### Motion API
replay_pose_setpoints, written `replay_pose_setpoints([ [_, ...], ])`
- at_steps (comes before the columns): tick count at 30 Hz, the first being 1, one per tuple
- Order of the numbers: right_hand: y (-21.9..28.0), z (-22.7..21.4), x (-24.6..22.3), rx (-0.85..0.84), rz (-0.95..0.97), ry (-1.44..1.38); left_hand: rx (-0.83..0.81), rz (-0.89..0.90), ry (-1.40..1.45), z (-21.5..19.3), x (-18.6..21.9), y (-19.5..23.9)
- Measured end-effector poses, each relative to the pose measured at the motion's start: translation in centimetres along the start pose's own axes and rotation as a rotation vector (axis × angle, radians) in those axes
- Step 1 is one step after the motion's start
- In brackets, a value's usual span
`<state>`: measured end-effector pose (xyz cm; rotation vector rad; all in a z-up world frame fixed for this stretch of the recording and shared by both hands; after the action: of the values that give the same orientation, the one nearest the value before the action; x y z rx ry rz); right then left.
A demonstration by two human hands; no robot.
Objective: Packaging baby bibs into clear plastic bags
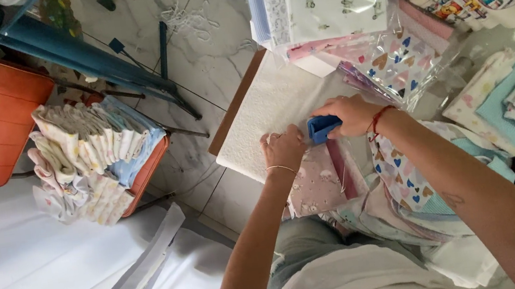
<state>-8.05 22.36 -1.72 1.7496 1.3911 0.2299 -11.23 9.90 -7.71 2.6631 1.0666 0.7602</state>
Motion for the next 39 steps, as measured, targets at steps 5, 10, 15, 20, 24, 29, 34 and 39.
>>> replay_pose_setpoints([
  [5, -0.8, 0.6, 0.0, -0.049, 0.07, -0.05, -0.11, -0.072, -0.008, -0.3, 0.3, 0.2],
  [10, 1.7, -1.3, -1.8, -0.084, 0.038, -0.068, -0.229, -0.066, 0.179, -1.2, 0.2, 0.8],
  [15, 5.0, -3.6, -2.9, -0.091, 0.007, -0.155, -0.2, -0.13, 0.588, -6.7, 2.2, 3.4],
  [20, 6.3, -4.2, -3.5, -0.05, -0.076, -0.072, -0.119, -0.075, 0.636, -8.1, 3.7, 4.0],
  [24, 6.6, -3.2, -2.7, -0.033, -0.081, 0.059, -0.11, -0.062, 0.579, -7.6, 3.9, 4.2],
  [29, 6.4, -2.0, -2.2, 0.018, -0.176, -0.05, -0.023, -0.037, 0.582, -5.9, 3.2, 4.1],
  [34, 7.1, -2.1, -2.9, 0.088, -0.225, -0.052, 0.011, -0.038, 0.628, -7.1, 3.5, 4.7],
  [39, 7.4, -1.7, -3.1, 0.132, -0.234, -0.119, 0.016, -0.034, 0.66, -7.2, 3.5, 5.0],
])
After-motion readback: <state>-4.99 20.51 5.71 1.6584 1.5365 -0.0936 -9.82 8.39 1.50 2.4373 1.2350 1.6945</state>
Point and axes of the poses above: each hand's wrist, its own y-axis away from the middle knuckle, its own z-axis out of the palm, x = y × z, the point moved 8 cm from there along -y, towards the middle knuckle, and after that the axes turned 8 degrees about z, right-handed, at the moved point
